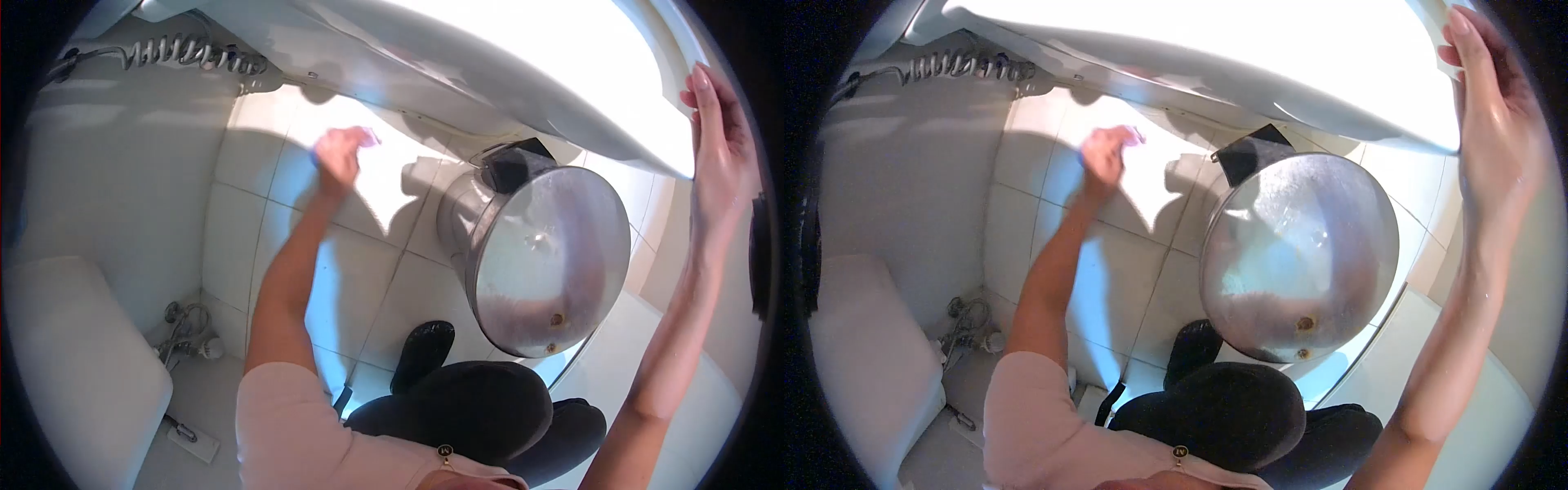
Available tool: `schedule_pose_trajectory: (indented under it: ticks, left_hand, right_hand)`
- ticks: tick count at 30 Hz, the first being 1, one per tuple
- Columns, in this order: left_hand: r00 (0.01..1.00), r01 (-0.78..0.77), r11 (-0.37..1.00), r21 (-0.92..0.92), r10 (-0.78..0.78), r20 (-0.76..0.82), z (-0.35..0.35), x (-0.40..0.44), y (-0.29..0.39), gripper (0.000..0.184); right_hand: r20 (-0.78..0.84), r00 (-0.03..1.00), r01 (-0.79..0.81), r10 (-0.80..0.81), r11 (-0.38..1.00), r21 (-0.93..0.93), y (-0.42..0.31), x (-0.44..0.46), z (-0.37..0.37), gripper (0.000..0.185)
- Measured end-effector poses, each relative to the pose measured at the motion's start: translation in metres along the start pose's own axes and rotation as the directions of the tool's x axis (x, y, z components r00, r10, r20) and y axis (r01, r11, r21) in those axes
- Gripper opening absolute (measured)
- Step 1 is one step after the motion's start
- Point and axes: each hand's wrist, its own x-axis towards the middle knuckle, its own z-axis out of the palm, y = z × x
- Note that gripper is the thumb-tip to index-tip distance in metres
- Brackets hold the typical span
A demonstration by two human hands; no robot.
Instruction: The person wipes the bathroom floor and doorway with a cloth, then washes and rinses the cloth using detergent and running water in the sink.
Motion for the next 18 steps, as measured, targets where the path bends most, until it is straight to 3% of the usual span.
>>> schedule_pose_trajectory:
  ticks: [2, 4, 5, 7, 8, 9, 10, 12, 13, 15, 16, 17, 18]
  left_hand:
    - [0.993, 0.119, 0.978, -0.17, -0.114, 0.041, -0.005, -0.019, 0.046, 0.023]
    - [0.9, 0.424, 0.884, -0.198, -0.435, -0.013, -0.02, -0.024, 0.049, 0.022]
    - [0.865, 0.402, 0.823, -0.402, -0.485, -0.13, -0.026, -0.027, 0.011, 0.021]
    - [0.77, 0.486, 0.777, -0.399, -0.597, -0.225, -0.063, -0.002, -0.019, 0.025]
    - [0.707, 0.669, 0.742, 0.036, -0.622, -0.337, -0.076, 0.005, -0.051, 0.026]
    - [0.891, 0.446, 0.808, 0.385, -0.36, -0.276, -0.071, -0.017, -0.126, 0.027]
    - [0.99, 0.141, 0.73, 0.669, -0.093, -0.107, -0.061, -0.039, -0.178, 0.029]
    - [0.988, 0.096, 0.912, 0.398, -0.038, -0.149, -0.042, -0.003, -0.131, 0.033]
    - [0.986, 0.151, 0.925, 0.35, -0.114, -0.124, -0.02, 0.003, -0.104, 0.036]
    - [0.965, 0.263, 0.93, 0.256, -0.255, -0.063, 0.028, 0.015, -0.045, 0.044]
    - [0.92, 0.36, 0.804, 0.473, -0.391, -0.035, 0.051, 0.026, -0.013, 0.05]
    - [0.901, 0.401, 0.773, 0.491, -0.429, -0.061, 0.071, 0.029, 0.006, 0.055]
    - [0.836, 0.542, 0.788, 0.293, -0.541, -0.092, 0.073, 0.044, 0.045, 0.058]
  right_hand:
    - [-0.002, 0.999, -0.035, 0.035, 0.993, 0.114, -0.003, -0.001, -0.001, 0.029]
    - [0.015, 0.999, -0.045, 0.043, 0.975, 0.22, -0.001, 0.0, -0.001, 0.029]
    - [0.001, 1.0, -0.022, 0.022, 0.983, 0.184, -0.001, 0.0, 0.0, 0.029]
    - [-0.007, 1.0, 0.01, -0.009, 0.994, 0.106, -0.002, -0.001, 0.001, 0.029]
    - [0.003, 1.0, 0.008, -0.009, 0.994, 0.112, -0.001, -0.001, 0.002, 0.028]
    - [0.007, 1.0, 0.007, -0.008, 0.992, 0.122, -0.001, 0.0, 0.002, 0.028]
    - [0.008, 1.0, 0.004, -0.005, 0.991, 0.134, 0.0, 0.0, 0.002, 0.028]
    - [0.034, 0.999, 0.006, -0.012, 0.989, 0.146, 0.012, 0.004, -0.001, 0.028]
    - [0.048, 0.999, 0.009, -0.017, 0.988, 0.154, 0.017, 0.005, -0.001, 0.028]
    - [0.047, 0.999, 0.005, -0.012, 0.989, 0.146, 0.014, 0.005, 0.0, 0.028]
    - [0.044, 0.999, 0.005, -0.011, 0.99, 0.142, 0.012, 0.003, 0.001, 0.029]
    - [0.039, 0.999, 0.001, -0.007, 0.988, 0.153, 0.013, 0.003, 0.002, 0.029]
    - [0.036, 0.999, -0.002, -0.004, 0.987, 0.161, 0.016, 0.004, 0.004, 0.029]
